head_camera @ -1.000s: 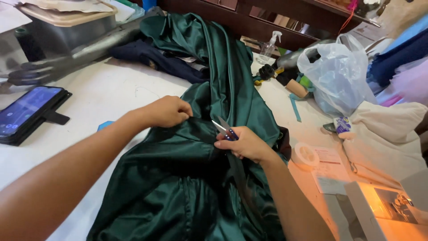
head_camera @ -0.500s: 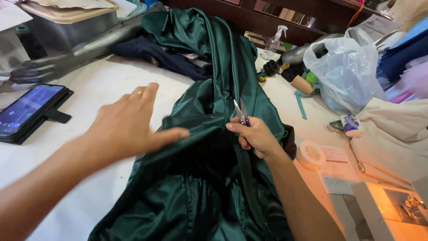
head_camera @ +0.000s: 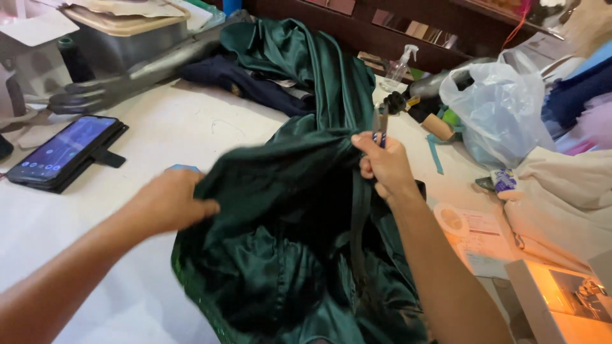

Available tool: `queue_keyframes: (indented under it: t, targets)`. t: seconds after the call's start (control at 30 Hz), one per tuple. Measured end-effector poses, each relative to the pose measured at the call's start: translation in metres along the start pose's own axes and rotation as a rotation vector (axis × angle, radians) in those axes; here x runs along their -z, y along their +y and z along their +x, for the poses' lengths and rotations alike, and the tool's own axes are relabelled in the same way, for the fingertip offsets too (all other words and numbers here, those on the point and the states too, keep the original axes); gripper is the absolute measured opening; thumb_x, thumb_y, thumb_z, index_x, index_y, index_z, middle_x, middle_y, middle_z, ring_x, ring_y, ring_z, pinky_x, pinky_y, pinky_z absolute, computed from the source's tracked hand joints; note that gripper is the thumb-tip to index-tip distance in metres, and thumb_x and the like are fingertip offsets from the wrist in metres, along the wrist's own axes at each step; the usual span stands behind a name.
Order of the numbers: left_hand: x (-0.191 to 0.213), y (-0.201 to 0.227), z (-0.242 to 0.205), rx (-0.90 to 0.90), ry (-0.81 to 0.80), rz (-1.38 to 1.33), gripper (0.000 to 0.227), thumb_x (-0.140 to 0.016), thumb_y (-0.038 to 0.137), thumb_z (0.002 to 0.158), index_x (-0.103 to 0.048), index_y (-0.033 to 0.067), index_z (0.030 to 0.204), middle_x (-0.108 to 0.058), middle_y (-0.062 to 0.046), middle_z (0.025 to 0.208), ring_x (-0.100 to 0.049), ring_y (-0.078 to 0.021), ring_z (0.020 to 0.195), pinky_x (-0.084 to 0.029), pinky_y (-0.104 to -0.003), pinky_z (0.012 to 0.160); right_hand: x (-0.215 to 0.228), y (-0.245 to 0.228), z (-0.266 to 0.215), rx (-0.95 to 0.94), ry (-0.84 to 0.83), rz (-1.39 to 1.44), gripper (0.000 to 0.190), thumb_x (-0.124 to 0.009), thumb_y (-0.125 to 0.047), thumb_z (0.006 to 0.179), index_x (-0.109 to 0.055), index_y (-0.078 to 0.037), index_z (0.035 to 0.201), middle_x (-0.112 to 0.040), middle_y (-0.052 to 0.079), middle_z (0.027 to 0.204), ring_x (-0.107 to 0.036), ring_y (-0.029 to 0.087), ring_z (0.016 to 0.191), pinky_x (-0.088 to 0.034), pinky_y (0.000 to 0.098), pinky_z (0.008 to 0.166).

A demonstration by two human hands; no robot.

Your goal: The person uses scissors to cut a dark green satin garment on a work table. They repeatedly lift and reposition the fabric to access different seams and edges, making precise cuts along the material.

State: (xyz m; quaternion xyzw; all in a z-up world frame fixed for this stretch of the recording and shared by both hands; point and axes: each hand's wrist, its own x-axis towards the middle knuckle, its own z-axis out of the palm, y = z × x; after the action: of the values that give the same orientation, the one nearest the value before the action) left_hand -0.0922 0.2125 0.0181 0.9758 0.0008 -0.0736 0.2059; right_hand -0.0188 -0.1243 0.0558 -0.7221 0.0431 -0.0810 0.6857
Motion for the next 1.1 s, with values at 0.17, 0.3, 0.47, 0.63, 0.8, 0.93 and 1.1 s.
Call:
queue_keyframes:
  t: [0.17,0.3,0.47,0.63,0.8,0.93,1.1]
  targets:
    - [0.063,0.032,0.039,-0.176,0.425,0.149,0.029,-0.06,0.032,0.076,-0.069,0.0133,0.096,-0.071,-0.022,0.093,-0.065,-0.0507,0.089,-0.051,-0.059,0.07,0.031,-0.021,0.024,0.14,0.12,0.106,0.018,-0.075,-0.014,0.086,-0.057,-0.011,0.086,-0.047,-0.002,0.067,-0.045,0.006,0.043,-0.023,0.0191,0.035]
    - [0.112,0.073,0.097,-0.326,0.69,0.286,0.024,-0.064,0.037,0.087,-0.072,0.0156,0.092,-0.071,-0.018,0.091,-0.067,-0.0483,0.088,-0.053,-0.059,0.065,0.062,-0.06,0.03,0.216,0.248,0.17,0.016,-0.073,-0.017,0.085,-0.059,-0.012,0.09,-0.054,-0.002,0.071,-0.064,0.01,0.056,-0.026,0.0185,0.035]
    - [0.141,0.15,0.126,-0.108,0.365,-0.013,0.013,-0.059,0.015,0.084,-0.07,0.008,0.08,-0.069,-0.006,0.057,-0.072,-0.0251,0.082,-0.055,-0.04,0.078,0.096,-0.095,0.05,0.255,0.395,0.176,0.017,-0.071,-0.017,0.088,-0.055,-0.018,0.084,-0.054,-0.005,0.07,-0.076,0.014,0.068,-0.025,0.0198,0.037]
    - [0.152,0.214,0.189,-0.169,0.505,-0.406,0.032,-0.052,0.011,0.083,-0.07,-0.001,0.106,-0.07,-0.029,0.101,-0.068,-0.0474,0.098,-0.057,-0.045,0.085,0.127,-0.106,0.092,0.351,0.485,0.257,0.016,-0.071,-0.017,0.09,-0.055,-0.019,0.093,-0.062,-0.003,0.083,-0.079,0.02,0.072,-0.057,0.0255,0.047]
    - [0.162,0.254,0.235,-0.788,1.09,-0.639,0.014,-0.064,0.013,0.09,-0.058,0.014,0.077,-0.061,-0.007,0.078,-0.061,-0.028,0.074,-0.045,-0.044,0.065,0.155,-0.119,0.096,0.637,0.588,0.435,0.018,-0.074,-0.015,0.083,-0.057,-0.016,0.086,-0.064,0.005,0.079,-0.08,0.027,0.067,-0.072,0.0432,0.07]
    - [0.147,0.206,0.156,-1.121,1.111,-0.513,0.009,-0.063,0.01,0.097,-0.062,0.0089,0.088,-0.069,-0.008,0.083,-0.067,-0.0313,0.078,-0.045,-0.044,0.067,0.149,-0.087,0.023,0.846,0.511,0.326,0.02,-0.076,-0.012,0.089,-0.057,-0.009,0.095,-0.055,0.003,0.091,-0.072,0.02,0.069,-0.073,0.0359,0.075]
    - [0.059,0.081,0.079,-1.129,0.546,-0.281,0.015,-0.059,0.006,0.075,-0.067,0.0113,0.087,-0.063,-0.018,0.138,-0.06,-0.0319,0.127,-0.044,-0.04,0.104,0.145,0.022,-0.094,0.693,0.475,-0.619,0.042,-0.063,-0.015,0.093,-0.05,-0.012,0.053,-0.057,0.003,0.064,-0.054,0.015,0.08,-0.045,0.0309,0.078]
